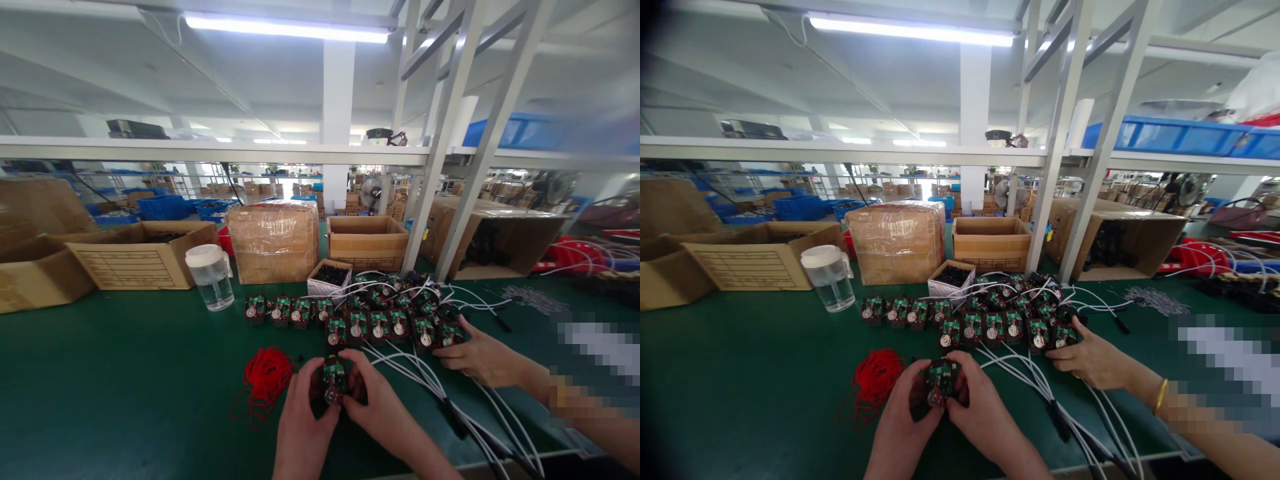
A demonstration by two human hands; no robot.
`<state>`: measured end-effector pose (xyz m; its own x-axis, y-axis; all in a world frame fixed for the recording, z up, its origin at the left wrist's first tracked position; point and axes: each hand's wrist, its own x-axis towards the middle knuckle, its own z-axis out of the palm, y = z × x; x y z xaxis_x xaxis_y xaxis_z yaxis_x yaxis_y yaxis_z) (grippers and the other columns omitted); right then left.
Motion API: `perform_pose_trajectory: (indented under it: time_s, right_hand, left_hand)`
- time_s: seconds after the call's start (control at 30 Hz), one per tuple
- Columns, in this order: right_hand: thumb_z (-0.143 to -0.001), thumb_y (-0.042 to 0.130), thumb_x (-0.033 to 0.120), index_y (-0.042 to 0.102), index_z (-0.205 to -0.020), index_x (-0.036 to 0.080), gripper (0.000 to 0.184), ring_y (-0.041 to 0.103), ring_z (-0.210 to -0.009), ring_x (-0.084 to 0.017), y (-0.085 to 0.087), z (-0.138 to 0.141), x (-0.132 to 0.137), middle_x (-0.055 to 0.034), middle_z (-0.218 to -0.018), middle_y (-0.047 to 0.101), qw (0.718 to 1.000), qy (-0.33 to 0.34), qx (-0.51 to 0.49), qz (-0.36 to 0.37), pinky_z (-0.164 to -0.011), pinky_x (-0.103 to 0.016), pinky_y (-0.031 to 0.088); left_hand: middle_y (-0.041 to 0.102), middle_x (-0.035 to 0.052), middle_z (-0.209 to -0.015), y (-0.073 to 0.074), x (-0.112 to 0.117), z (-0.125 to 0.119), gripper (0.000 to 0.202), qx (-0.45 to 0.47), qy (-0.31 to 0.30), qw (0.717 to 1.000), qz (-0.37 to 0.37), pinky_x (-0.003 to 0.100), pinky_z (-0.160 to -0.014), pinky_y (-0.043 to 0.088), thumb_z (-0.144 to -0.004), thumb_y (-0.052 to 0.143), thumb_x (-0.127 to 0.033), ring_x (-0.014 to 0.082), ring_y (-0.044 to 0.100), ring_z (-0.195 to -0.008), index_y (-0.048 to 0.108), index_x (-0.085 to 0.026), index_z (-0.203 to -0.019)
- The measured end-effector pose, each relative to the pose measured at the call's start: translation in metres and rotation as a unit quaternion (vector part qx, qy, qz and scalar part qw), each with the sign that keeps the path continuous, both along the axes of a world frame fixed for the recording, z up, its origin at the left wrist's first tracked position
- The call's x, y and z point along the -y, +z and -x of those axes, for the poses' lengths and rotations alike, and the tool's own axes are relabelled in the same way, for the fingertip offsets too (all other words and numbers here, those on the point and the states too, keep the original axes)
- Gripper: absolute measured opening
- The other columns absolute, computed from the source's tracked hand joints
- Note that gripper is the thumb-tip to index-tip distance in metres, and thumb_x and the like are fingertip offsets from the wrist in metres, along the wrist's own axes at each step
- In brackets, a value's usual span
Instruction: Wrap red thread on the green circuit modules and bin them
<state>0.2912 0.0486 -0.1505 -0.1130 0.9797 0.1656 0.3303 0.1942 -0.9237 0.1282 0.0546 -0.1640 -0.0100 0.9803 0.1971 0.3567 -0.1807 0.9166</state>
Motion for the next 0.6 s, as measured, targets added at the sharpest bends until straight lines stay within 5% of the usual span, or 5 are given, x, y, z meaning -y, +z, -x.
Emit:
perform_pose_trajectory:
  time_s: [0.43, 0.6]
  right_hand:
    - [-0.079, 0.051, 0.006, 0.054, -0.130, 0.026, 0.055, 0.061, -0.083, -0.016, 0.017, -0.015, 0.000, 0.0018, -0.088, 0.062, 0.999, 0.038, 0.027, 0.014, -0.078, -0.028, 0.047]
    - [-0.088, 0.055, 0.020, 0.055, -0.128, 0.024, 0.040, 0.062, -0.074, -0.016, 0.039, -0.034, -0.020, 0.0016, -0.085, 0.065, 0.995, -0.003, 0.101, -0.026, -0.069, -0.026, 0.050]
  left_hand:
    - [0.067, 0.0072, -0.118, 0.013, -0.005, 0.023, 0.060, 0.084, -0.136, 0.984, 0.082, 0.043, -0.097, 0.052, -0.071, 0.054, -0.008, 0.0229, 0.068, -0.102, 0.054, -0.023, -0.129]
    - [0.068, 0.0063, -0.118, -0.001, -0.008, 0.034, 0.057, 0.097, -0.169, 0.979, 0.060, 0.038, -0.097, 0.053, -0.080, 0.052, -0.011, 0.0211, 0.068, -0.103, 0.054, -0.026, -0.135]
